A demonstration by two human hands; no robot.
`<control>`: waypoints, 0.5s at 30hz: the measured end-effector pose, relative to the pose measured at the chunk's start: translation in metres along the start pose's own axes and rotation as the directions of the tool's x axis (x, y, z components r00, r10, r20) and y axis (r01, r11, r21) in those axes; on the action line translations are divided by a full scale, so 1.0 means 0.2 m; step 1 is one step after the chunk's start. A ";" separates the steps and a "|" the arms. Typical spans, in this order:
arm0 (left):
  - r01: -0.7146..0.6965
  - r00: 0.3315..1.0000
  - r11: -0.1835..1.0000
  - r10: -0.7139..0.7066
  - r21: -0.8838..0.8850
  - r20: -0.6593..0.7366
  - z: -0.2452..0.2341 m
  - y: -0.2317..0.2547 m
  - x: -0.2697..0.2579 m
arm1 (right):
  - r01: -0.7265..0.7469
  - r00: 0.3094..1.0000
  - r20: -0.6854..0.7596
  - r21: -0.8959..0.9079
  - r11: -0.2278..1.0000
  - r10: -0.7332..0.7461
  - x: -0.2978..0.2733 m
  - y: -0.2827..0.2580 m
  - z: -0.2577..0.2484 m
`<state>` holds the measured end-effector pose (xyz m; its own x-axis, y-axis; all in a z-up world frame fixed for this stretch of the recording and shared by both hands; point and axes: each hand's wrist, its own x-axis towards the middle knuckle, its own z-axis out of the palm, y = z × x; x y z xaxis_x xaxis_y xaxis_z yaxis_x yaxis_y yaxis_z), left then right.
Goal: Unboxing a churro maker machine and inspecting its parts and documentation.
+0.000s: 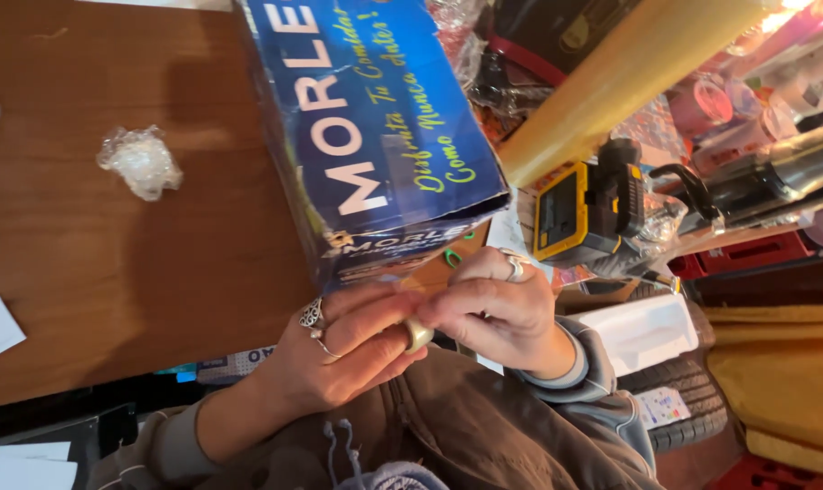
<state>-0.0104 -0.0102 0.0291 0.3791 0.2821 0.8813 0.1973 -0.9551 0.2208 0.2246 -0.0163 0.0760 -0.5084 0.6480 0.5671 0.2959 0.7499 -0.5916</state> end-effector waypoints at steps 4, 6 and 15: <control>0.057 0.998 0.998 -0.058 -0.033 -0.036 -0.04 0.02 -0.03 | 0.077 0.997 -0.003 -0.055 0.996 -0.077 0.06 -0.04 0.04; 0.087 0.994 0.996 -0.089 -0.033 -0.068 -0.05 0.03 -0.06 | 0.100 0.995 -0.006 -0.075 0.992 -0.101 0.10 -0.08 0.03; 0.211 0.959 0.975 -0.194 0.064 -0.207 -0.06 0.02 -0.13 | 0.194 0.979 0.008 -0.298 0.934 -0.201 0.55 -0.28 -0.05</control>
<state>-0.0307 -0.0228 0.0122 0.1382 0.4371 0.8888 0.3306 -0.8663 0.3746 0.1599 0.0140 0.1780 -0.5636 0.4827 0.6703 0.4189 0.8664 -0.2717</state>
